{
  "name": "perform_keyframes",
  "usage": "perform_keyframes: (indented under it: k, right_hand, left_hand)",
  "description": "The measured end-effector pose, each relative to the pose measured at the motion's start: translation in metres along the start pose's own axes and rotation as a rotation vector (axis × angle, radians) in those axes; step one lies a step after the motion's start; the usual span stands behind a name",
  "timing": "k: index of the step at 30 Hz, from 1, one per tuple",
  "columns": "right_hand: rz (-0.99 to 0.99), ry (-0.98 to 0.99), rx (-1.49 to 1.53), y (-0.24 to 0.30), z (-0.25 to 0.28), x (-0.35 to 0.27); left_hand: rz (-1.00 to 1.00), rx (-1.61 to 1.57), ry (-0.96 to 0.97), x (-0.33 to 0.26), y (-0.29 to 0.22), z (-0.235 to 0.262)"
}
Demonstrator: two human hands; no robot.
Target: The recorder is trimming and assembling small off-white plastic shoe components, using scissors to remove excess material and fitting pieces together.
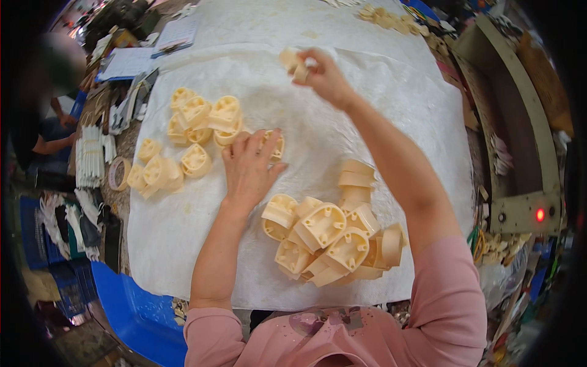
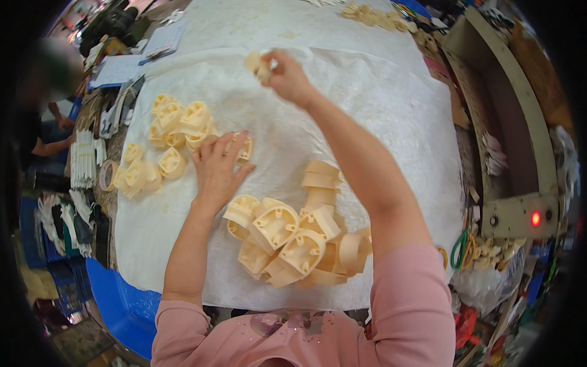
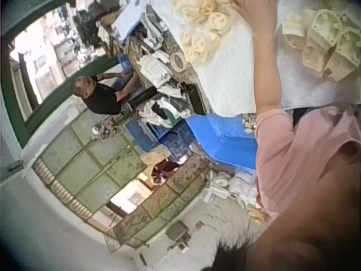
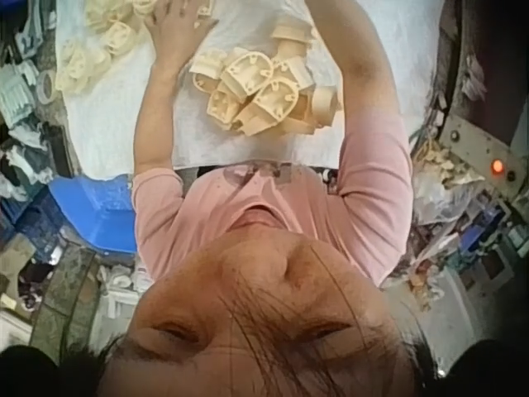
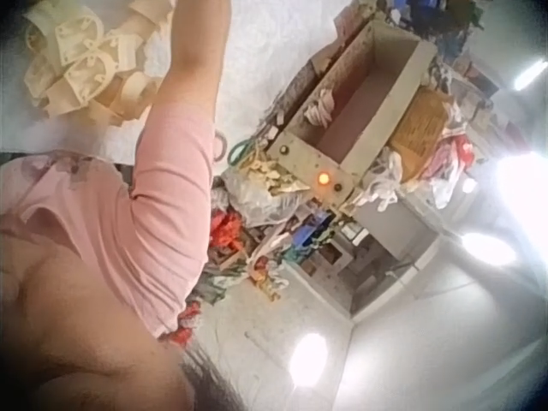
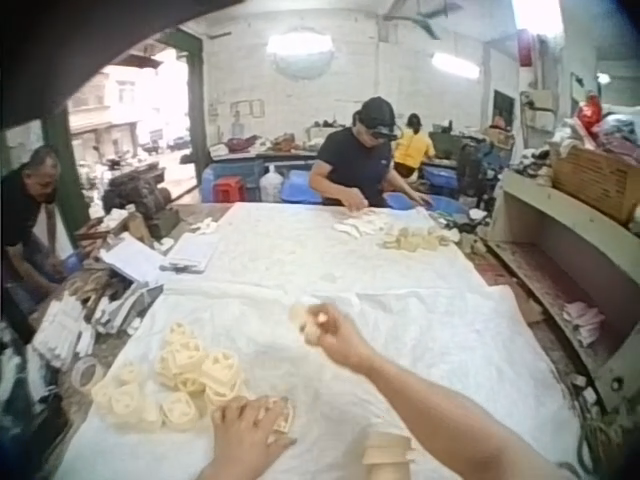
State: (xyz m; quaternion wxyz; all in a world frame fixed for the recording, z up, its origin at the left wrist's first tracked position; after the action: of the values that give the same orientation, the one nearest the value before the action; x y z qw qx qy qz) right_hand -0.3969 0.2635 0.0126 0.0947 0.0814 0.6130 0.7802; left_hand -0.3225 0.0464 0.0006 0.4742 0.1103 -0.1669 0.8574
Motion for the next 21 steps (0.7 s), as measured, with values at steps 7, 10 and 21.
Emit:
perform_keyframes:
  k: [7, 10, 21]
  right_hand:
    - [0.105, 0.216, -0.377, 0.071, 0.047, -0.134]
    - [0.213, 0.226, -0.398, 0.069, 0.043, -0.198]
    - [0.101, 0.423, -1.021, 0.059, 0.005, -0.24]
  left_hand:
    - [0.025, -0.053, -0.118, -0.003, 0.002, 0.0]
    - [0.061, -0.139, -0.188, -0.006, 0.009, 0.002]
    - [0.034, -0.353, -0.475, -0.014, 0.039, 0.021]
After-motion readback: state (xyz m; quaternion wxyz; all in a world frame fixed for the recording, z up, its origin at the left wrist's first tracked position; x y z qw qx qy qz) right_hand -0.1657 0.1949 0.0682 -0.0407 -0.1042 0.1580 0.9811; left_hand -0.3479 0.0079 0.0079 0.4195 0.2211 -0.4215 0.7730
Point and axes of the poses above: each hand's wrist, its own x-axis towards the middle knuckle, its own z-axis out of the back of the hand, y = z × x, the point moved 6 cm from there along x, towards the middle knuckle, and after that the axes turned 9 degrees about -z, right-handed, at the moved point
